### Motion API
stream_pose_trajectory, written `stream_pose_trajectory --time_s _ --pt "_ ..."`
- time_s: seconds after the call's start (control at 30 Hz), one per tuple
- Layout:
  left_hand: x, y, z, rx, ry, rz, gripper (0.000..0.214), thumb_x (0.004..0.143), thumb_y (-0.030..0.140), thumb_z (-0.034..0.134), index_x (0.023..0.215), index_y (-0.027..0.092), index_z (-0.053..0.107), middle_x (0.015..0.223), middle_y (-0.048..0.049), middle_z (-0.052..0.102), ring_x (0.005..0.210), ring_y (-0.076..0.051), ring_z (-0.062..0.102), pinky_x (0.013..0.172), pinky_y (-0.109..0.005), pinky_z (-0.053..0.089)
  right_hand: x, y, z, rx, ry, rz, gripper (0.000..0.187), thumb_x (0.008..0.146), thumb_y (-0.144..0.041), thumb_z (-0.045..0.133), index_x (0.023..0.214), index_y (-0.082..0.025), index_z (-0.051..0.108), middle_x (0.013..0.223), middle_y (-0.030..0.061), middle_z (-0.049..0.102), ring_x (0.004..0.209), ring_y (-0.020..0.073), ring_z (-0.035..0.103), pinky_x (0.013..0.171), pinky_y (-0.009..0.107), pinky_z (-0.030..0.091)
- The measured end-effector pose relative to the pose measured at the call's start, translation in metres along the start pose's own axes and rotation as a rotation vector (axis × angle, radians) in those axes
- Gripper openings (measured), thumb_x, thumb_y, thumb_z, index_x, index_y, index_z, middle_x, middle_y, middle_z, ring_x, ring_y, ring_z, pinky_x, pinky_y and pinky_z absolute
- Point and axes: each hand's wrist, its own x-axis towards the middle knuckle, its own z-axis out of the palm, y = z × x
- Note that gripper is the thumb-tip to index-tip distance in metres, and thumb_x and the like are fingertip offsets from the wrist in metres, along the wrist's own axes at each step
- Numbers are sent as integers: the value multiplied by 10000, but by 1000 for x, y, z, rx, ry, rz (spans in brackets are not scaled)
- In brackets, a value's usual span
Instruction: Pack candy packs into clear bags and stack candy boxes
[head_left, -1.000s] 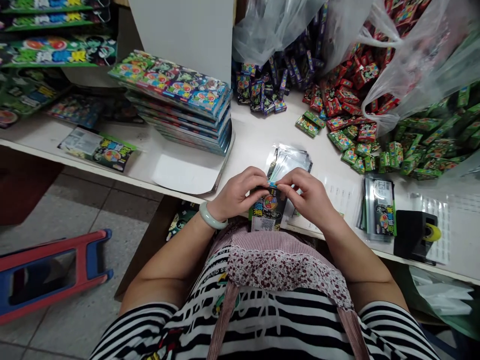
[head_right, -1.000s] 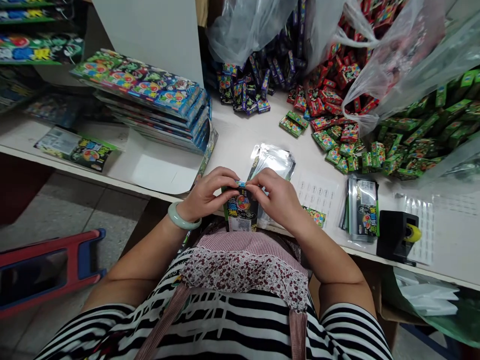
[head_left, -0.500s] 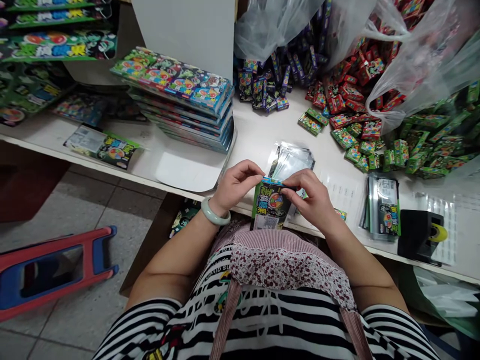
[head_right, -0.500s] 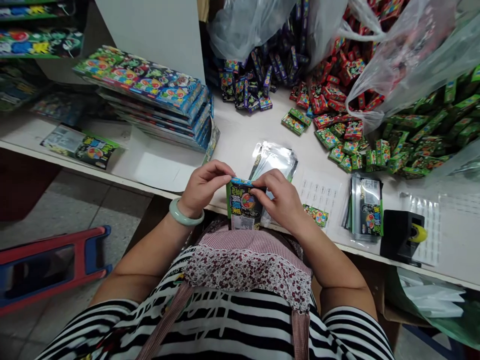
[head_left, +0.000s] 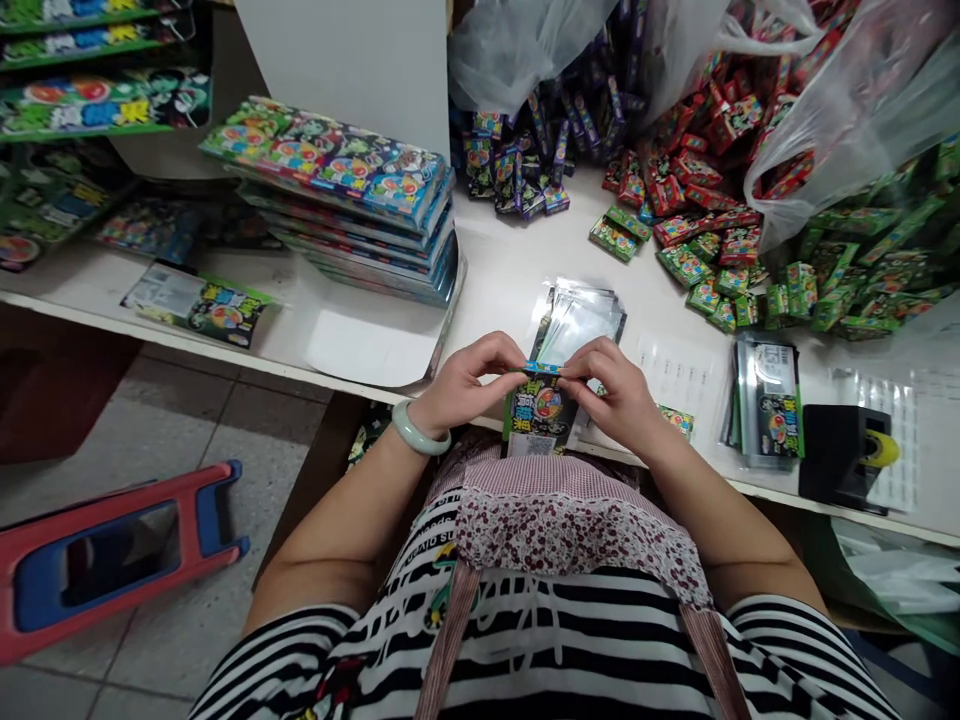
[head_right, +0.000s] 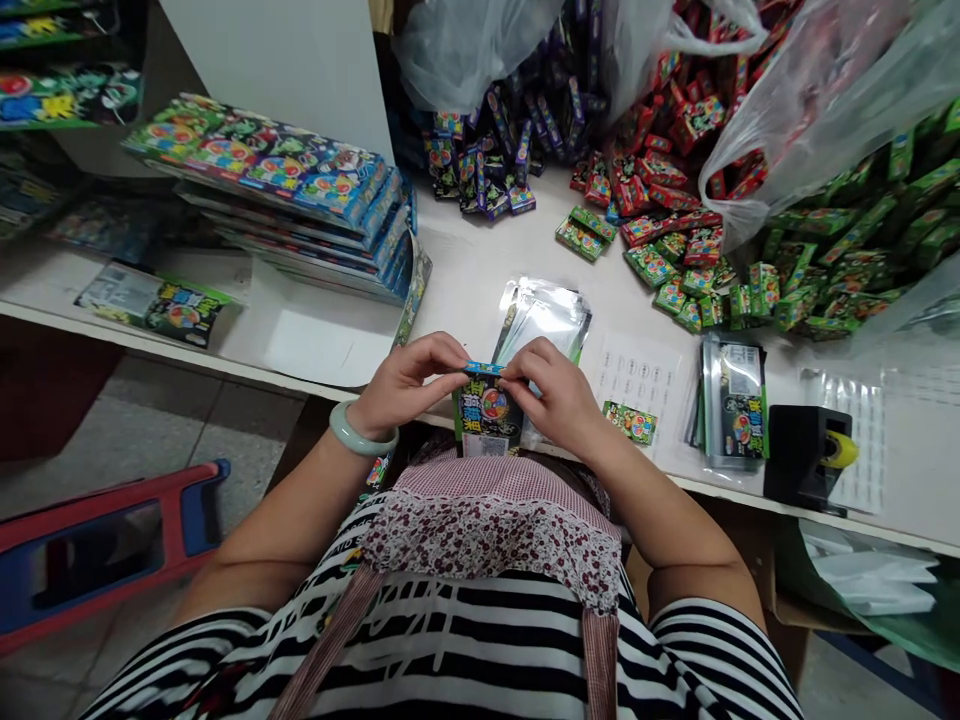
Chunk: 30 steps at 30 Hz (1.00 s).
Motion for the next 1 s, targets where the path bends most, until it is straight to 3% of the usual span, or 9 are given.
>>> stream_pose_trajectory --time_s 0.13,0.3,0.47,0.6,0.67,0.8,0.9,1.0 --pt "0 -8 5 -53 104 -60 197 848 221 687 1025 213 600 906 -19 620 808 -116 618 696 -233 544 -2 6 5 13 90 -2 28 915 -261 579 921 -282 595 939 32 642 937 209 600 846 416 510" --pt "0 -9 5 7 75 37 71 878 201 655 948 204 659 889 -33 622 846 -132 623 733 -258 533 -7 13 18 60 197 -7 76 924 -263 554 977 -278 607 989 43 666 994 204 609 901 421 511" --pt "2 -15 12 55 105 -6 157 863 204 681 1015 234 658 913 -14 623 828 -134 609 701 -255 521 -8 17 28 108 206 46 111 943 -284 521 985 -273 623 1018 39 672 1039 176 607 936 384 518" --pt "6 -23 15 77 123 20 203 859 218 689 1044 300 673 935 3 644 859 -171 604 708 -310 524 -20 39 -7 230 210 38 237 935 -324 541 1147 -268 632 1223 62 643 1157 159 585 919 333 530" --pt "6 -26 14 73 139 12 229 837 221 715 1034 331 678 928 18 655 828 -177 601 654 -320 508 -36 62 -39 194 284 172 275 906 -337 579 1161 -256 646 1254 68 633 1110 154 606 881 311 533" --pt "6 -35 8 105 250 -70 160 791 264 752 923 297 669 869 24 657 795 -172 601 644 -313 498 -80 116 -96 -97 460 491 179 859 -283 604 966 -189 711 988 60 684 857 154 631 775 312 511" --pt "13 -48 6 200 269 -234 178 800 314 700 947 236 637 874 7 632 779 -149 589 679 -288 498 -103 141 -109 -228 469 566 181 852 -263 595 954 -183 722 945 64 678 810 171 625 743 323 503" --pt "24 -62 5 355 134 -357 273 809 379 635 1013 198 618 981 -29 614 856 -165 598 729 -293 508 -110 150 -105 -283 431 582 210 869 -264 574 1001 -187 718 993 80 681 849 198 639 784 353 518"
